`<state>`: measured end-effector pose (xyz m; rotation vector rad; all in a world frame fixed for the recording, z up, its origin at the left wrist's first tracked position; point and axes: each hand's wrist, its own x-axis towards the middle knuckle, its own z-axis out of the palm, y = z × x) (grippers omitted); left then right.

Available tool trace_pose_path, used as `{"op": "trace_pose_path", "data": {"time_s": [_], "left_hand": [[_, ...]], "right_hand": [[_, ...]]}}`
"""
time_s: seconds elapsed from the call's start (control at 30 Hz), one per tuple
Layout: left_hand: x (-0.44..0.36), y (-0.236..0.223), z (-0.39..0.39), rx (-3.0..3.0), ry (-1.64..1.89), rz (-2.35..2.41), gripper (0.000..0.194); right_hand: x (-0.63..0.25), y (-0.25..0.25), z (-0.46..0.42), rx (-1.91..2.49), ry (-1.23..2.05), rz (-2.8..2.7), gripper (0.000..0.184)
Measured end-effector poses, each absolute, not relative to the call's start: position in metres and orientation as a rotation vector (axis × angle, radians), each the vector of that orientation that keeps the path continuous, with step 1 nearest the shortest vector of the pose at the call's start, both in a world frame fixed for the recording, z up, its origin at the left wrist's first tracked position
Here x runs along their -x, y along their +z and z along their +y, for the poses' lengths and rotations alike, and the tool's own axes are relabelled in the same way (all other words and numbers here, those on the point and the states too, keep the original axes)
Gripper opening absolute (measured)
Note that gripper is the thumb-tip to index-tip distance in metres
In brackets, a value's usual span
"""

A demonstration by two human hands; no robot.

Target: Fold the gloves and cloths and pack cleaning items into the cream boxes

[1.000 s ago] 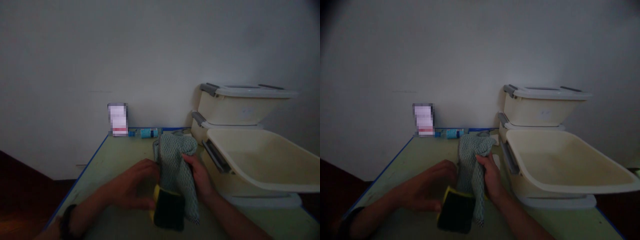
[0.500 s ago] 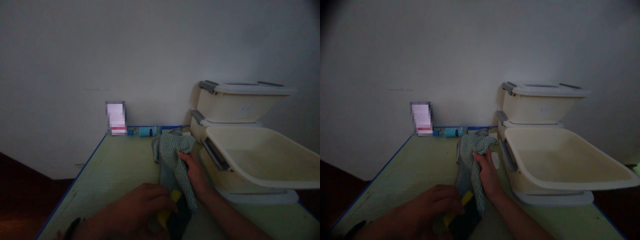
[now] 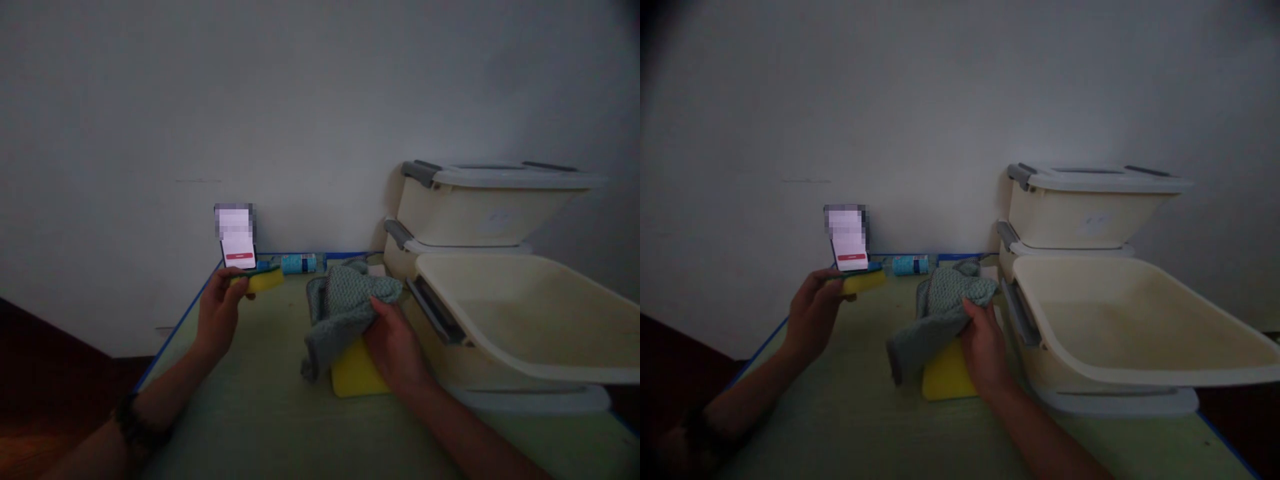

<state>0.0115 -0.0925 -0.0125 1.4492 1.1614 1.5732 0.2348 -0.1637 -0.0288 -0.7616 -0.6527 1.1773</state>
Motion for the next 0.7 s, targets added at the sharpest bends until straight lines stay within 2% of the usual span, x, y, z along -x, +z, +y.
{"op": "trace_pose_path", "data": {"time_s": [0.13, 0.23, 0.33, 0.47, 0.7], "left_hand": [[-0.012, -0.023, -0.087, -1.768, 1.145, 1.303, 0.026], [-0.018, -0.025, -0.097, -2.151, 0.89, 1.235, 0.027], [-0.023, -0.02, -0.113, -2.309, 0.927, 1.066, 0.026], [-0.031, -0.013, -0.13, -2.237, 0.851, 0.868, 0.034], [-0.038, -0.018, -0.127, -1.839, 0.93, 0.917, 0.047]], "right_hand": [[-0.231, -0.023, -0.171, 0.831, 1.232, -0.577, 0.039], [-0.231, -0.021, -0.177, 0.836, 1.29, -0.67, 0.042], [-0.232, -0.024, -0.18, 0.848, 1.294, -0.79, 0.045], [-0.235, -0.033, -0.182, 1.016, 1.202, -1.002, 0.044], [-0.23, -0.014, -0.193, 1.111, 1.134, -1.553, 0.024]]}}
